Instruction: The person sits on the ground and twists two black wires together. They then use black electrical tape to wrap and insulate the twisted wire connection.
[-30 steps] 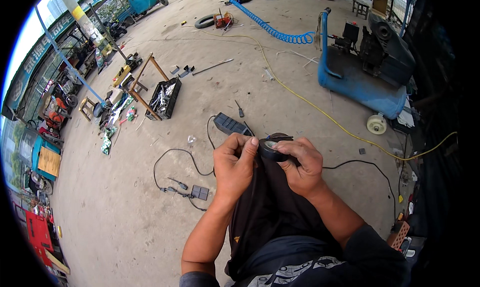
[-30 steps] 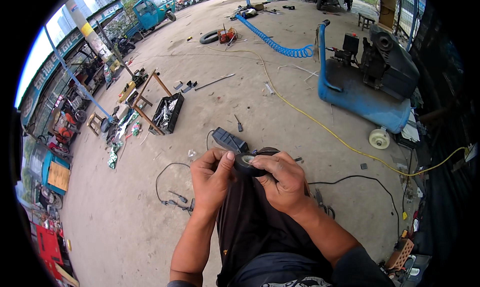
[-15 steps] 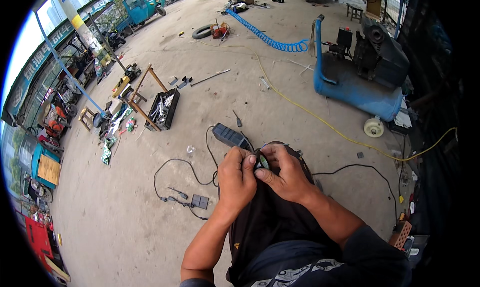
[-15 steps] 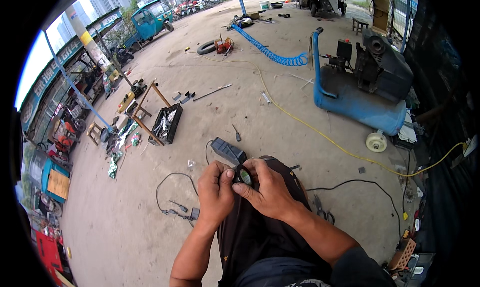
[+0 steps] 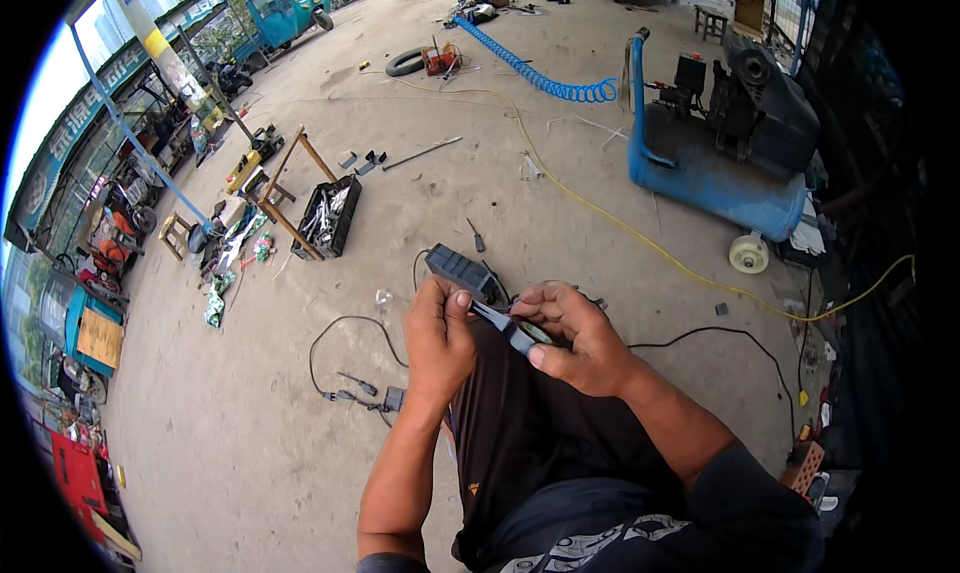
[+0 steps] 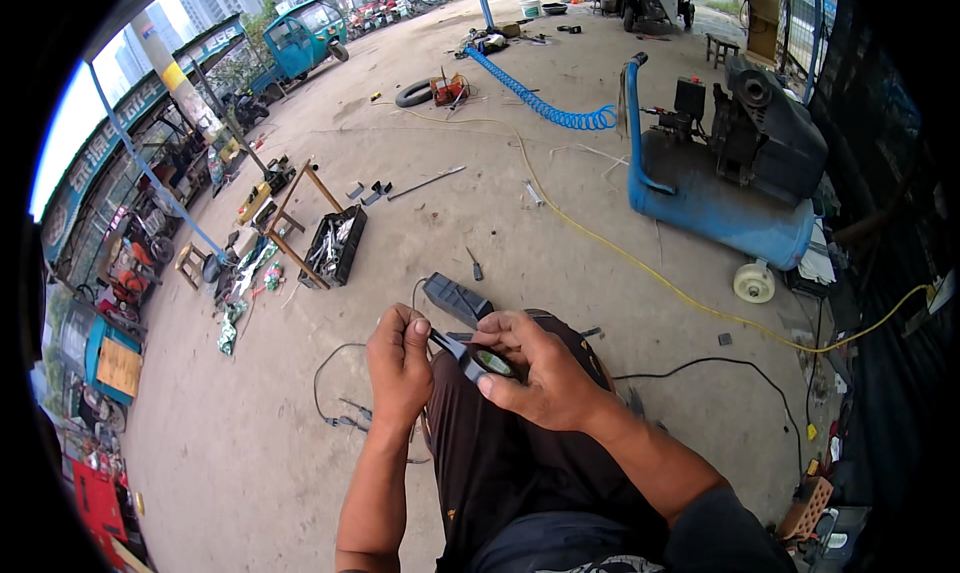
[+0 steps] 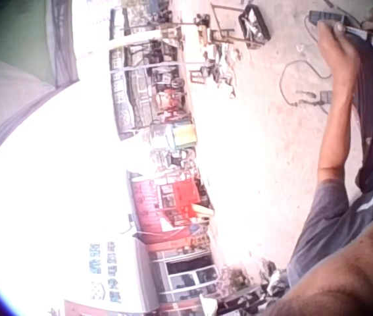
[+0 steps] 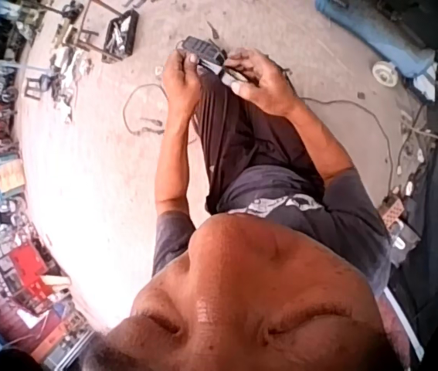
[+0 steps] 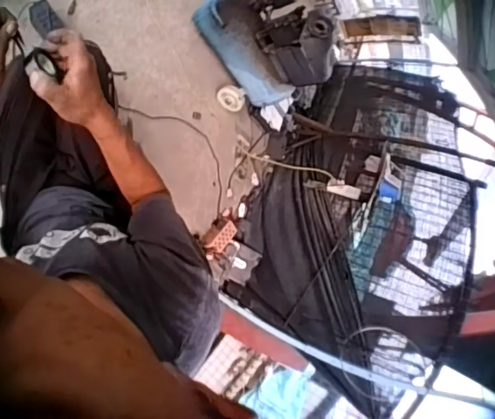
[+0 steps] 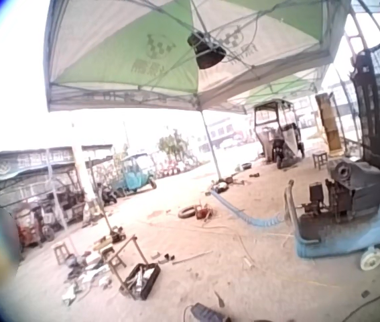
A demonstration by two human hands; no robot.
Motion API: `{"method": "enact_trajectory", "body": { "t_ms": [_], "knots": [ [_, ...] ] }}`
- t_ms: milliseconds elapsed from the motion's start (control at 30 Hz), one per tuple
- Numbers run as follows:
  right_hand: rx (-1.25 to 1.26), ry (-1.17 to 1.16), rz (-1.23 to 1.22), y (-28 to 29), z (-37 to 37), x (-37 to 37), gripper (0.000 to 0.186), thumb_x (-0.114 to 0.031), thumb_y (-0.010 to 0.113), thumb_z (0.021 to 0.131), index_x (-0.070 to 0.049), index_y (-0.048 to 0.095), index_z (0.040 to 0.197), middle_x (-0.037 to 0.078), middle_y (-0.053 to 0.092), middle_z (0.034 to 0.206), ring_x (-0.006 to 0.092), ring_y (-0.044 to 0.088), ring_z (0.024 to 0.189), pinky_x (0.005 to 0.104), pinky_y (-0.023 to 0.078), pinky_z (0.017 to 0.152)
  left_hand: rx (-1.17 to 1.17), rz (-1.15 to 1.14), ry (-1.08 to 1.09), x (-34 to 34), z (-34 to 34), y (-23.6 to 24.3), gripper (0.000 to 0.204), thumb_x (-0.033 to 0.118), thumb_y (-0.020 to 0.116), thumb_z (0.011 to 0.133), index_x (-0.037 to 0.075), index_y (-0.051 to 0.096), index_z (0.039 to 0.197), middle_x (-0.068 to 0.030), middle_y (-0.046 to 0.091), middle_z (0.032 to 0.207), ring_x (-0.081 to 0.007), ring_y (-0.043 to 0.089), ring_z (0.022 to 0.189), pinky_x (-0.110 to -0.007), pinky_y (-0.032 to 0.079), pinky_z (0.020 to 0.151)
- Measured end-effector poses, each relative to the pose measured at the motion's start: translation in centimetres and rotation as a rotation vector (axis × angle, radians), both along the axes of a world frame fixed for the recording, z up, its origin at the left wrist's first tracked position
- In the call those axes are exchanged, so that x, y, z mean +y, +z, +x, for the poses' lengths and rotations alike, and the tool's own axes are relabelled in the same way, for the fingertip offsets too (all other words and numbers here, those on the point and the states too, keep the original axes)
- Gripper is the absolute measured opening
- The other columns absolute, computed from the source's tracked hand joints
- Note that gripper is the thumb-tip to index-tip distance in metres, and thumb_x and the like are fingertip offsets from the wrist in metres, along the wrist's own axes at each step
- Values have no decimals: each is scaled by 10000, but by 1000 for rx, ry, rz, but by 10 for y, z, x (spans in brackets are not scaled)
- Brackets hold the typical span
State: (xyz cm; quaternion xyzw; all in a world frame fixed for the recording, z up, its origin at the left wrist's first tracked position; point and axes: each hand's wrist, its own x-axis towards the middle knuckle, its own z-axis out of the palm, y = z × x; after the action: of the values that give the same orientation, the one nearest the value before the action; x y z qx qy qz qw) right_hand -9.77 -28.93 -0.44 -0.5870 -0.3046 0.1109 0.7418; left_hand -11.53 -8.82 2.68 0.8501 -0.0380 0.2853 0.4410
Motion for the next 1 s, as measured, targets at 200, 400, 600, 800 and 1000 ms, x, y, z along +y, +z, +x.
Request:
{"method": "enact_trajectory", "body": {
  "t_ms": [200,400,600,800,1000],
  "knots": [
    [173,251,67,8,9,-16,760,-144,609,814,90,317,1474,212,527,1382,247,542,1285,386,428,1107,-27,-41,-76,11,0,-9,218,132,561,1044,14,530,862,10,476,676,-81,410,631,-271,361,572],
    [392,301,207,-7,12,-3,652,-185,581,863,77,411,1435,155,590,1210,202,604,1066,352,508,940,-6,-45,-113,0,-5,4,149,15,584,964,-10,509,838,-135,553,758,-283,538,664,-353,447,640],
    [236,191,-101,-3,10,2,392,-206,600,999,55,613,1292,76,645,1087,145,595,974,308,501,904,-162,153,-131,-1,-10,11,93,-28,538,954,6,515,870,-101,521,759,-211,491,636,-318,428,612],
    [58,166,-96,-10,5,-7,476,-129,594,941,82,522,1362,152,626,1219,206,600,1136,335,464,1022,-205,174,-30,2,-14,0,100,-39,524,950,5,513,861,-99,510,737,-205,478,619,-318,419,598],
    [176,319,32,-6,-3,-28,679,-79,610,897,115,314,1477,188,571,1284,217,576,1179,330,444,1043,-91,61,55,30,-13,-19,187,67,527,1037,19,515,856,-18,483,723,-87,427,605,-259,366,560]
  ]
}}
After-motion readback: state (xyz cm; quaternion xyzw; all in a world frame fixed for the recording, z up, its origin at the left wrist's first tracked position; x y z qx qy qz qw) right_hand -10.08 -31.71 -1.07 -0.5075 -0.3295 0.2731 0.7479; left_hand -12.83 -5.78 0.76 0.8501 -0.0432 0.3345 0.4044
